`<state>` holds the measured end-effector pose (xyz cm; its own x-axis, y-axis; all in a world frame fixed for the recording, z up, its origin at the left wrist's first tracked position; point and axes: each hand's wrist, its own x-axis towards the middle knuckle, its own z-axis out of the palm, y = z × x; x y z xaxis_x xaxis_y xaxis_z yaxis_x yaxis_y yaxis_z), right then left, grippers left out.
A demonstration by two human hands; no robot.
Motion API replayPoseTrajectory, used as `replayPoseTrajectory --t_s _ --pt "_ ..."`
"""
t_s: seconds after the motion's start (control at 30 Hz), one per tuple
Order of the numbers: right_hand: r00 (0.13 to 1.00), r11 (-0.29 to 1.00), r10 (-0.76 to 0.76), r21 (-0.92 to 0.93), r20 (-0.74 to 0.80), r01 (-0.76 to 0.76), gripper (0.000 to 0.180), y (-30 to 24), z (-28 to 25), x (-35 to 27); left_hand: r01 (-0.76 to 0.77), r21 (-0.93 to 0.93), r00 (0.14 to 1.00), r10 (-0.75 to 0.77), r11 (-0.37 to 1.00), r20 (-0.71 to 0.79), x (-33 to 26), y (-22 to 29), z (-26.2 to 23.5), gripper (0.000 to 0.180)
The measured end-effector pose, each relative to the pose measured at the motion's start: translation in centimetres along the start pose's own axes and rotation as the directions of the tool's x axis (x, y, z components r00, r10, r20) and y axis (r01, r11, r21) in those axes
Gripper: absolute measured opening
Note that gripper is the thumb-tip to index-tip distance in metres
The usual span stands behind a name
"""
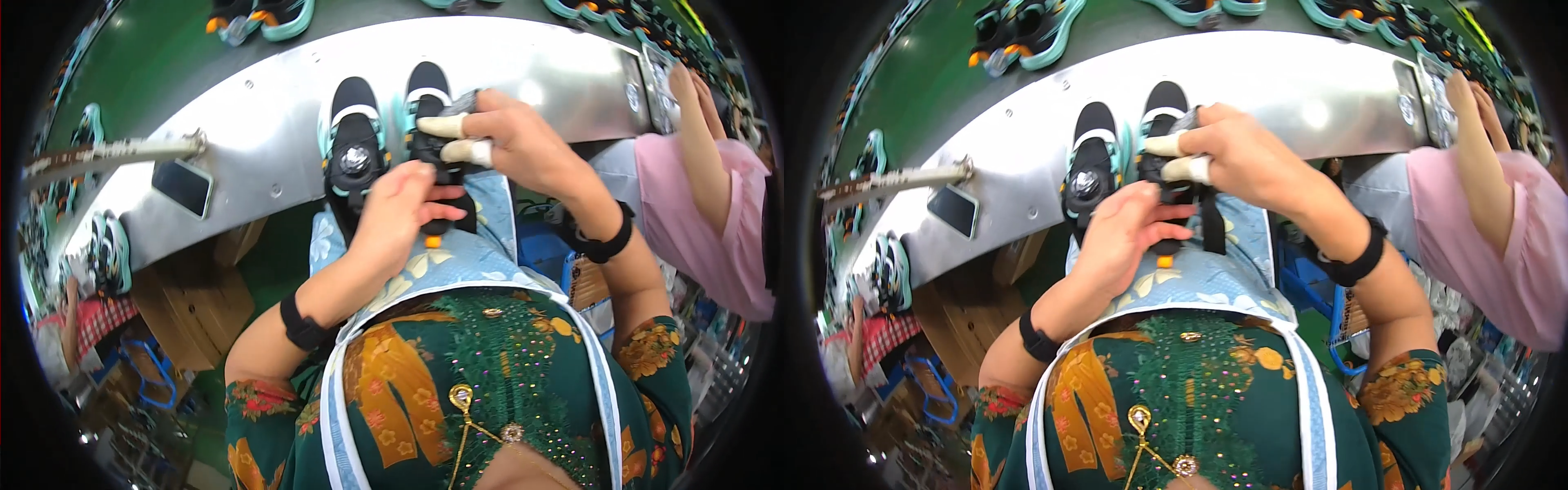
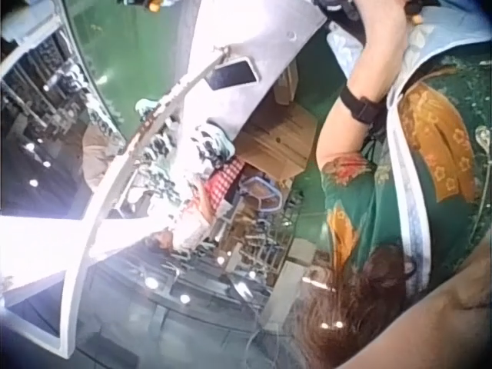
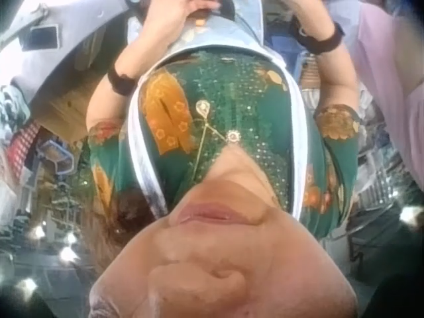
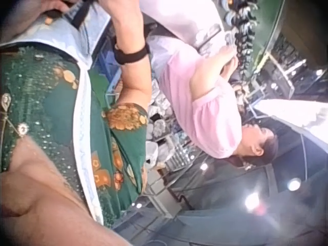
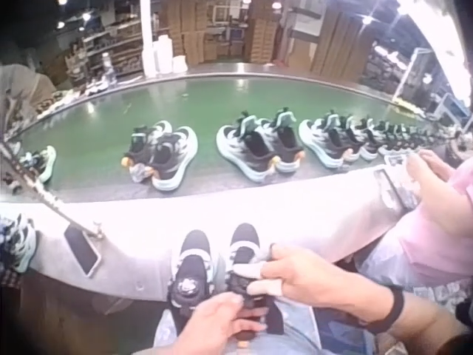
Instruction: Cleaning and inspecting shoes on a production line in a factory.
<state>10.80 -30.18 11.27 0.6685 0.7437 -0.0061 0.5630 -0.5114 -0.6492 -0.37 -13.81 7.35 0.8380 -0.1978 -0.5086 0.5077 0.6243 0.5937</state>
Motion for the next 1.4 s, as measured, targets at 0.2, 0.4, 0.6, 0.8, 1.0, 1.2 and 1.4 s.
replayPoseTrajectory --t_s 0.2,0.4,0.6,0.8,1.0,1.2,1.4 --pt "0.991 0.993 -0.077 -0.102 -0.111 0.066 0.031 -0.4 1.6 -0.1 0.141 0.302 0.935 -0.227 0.943 0.272 -2.6 4.9 -2.0 0.033" --pt "1.0 0.999 0.02 -0.038 0.007 -0.02 0.034 -1.9 -0.3 3.8 -0.305 0.74 0.89 0.455 0.6 -0.003 -3.2 10.5 -7.1 0.03" --pt "0.981 0.976 -0.073 -0.189 0.179 0.107 0.041 -0.7 3.9 8.4 -0.349 0.805 0.935 0.234 0.481 0.265 0.0 8.1 -8.0 0.042" --pt "0.986 0.989 -0.022 -0.139 0.164 0.045 0.041 -0.2 4.5 8.4 -0.425 0.852 0.894 0.288 0.304 0.343 -0.6 8.2 -7.3 0.044" --pt "0.985 0.996 -0.004 -0.087 0.172 0.02 0.042 -0.7 4.2 8.4 -0.269 0.565 0.928 0.053 0.78 0.369 0.7 8.4 -8.4 0.048" --pt "0.985 0.996 0.026 -0.086 0.169 -0.012 0.043 -0.2 4.4 8.7 -0.388 0.799 0.917 0.28 0.46 0.284 -0.1 8.0 -6.4 0.035" --pt "0.987 0.998 0.019 -0.066 0.16 -0.009 0.042 0.1 4.2 8.8 -0.393 0.7 0.912 0.154 0.596 0.381 0.1 9.4 -6.6 0.037"
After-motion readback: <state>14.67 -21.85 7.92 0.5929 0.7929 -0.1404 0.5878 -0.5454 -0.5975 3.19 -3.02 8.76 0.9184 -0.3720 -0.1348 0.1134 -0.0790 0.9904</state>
